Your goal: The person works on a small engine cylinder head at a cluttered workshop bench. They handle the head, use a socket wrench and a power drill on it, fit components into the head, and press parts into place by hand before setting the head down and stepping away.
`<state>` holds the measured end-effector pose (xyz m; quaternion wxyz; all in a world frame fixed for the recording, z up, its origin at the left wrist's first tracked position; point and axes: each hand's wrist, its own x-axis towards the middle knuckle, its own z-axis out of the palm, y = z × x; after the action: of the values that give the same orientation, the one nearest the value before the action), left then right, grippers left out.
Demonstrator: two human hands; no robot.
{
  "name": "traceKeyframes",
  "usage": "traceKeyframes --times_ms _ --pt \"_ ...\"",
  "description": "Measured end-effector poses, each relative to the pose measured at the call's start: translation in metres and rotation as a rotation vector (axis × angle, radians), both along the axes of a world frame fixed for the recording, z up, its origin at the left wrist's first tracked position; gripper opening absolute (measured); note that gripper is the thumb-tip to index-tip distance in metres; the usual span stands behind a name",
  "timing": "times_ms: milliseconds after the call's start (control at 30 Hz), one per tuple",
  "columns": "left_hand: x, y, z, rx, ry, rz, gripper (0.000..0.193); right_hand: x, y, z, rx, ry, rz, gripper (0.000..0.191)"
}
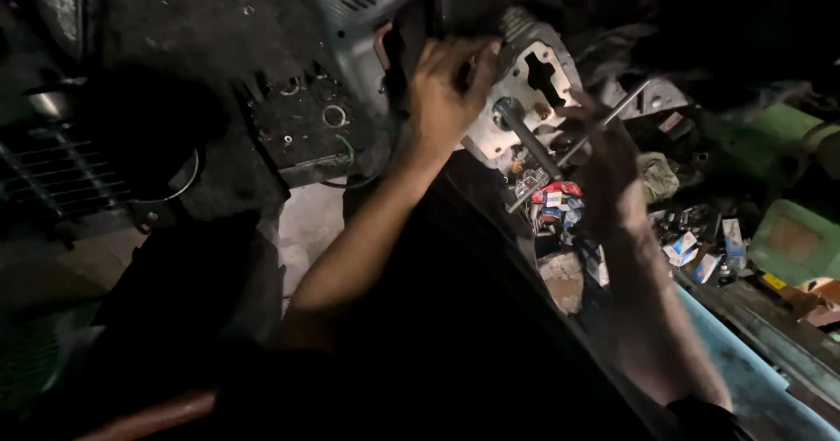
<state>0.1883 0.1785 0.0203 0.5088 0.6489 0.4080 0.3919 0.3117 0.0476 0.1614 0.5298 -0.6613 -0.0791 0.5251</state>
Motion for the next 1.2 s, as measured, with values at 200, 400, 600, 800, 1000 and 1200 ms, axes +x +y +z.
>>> traceKeyframes --times_ms 200,400,600,800,1000,1200 --pt "0.001 -0.005 -0.005 0.025 0.011 -0.004 0.007 -0.015 -0.011 0.017 -0.436 -0.554 0.513 0.044" --pt "0.001 -0.006 -0.007 0.030 0.025 -0.013 0.011 -0.014 0.000 0.023 -0.052 -1.904 1.222 0.065" --pt "0.000 -0.005 -0.004 0.001 0.020 -0.004 0.012 -0.004 0.025 -0.013 -0.249 -1.693 1.879 0.069" --pt "0.001 0.002 -0.008 -0.016 0.032 -0.005 0.013 0.003 0.035 -0.032 -0.245 -1.471 1.985 0.100" --pt "0.002 0.003 -0.010 -0.027 0.027 0.004 0.014 -0.014 0.020 -0.036 -0.359 -0.218 0.212 0.052" --pt "-0.001 -0.001 -0.006 0.059 -0.001 -0.022 0.012 -0.018 0.005 -0.026 -0.293 0.130 0.025 0.049"
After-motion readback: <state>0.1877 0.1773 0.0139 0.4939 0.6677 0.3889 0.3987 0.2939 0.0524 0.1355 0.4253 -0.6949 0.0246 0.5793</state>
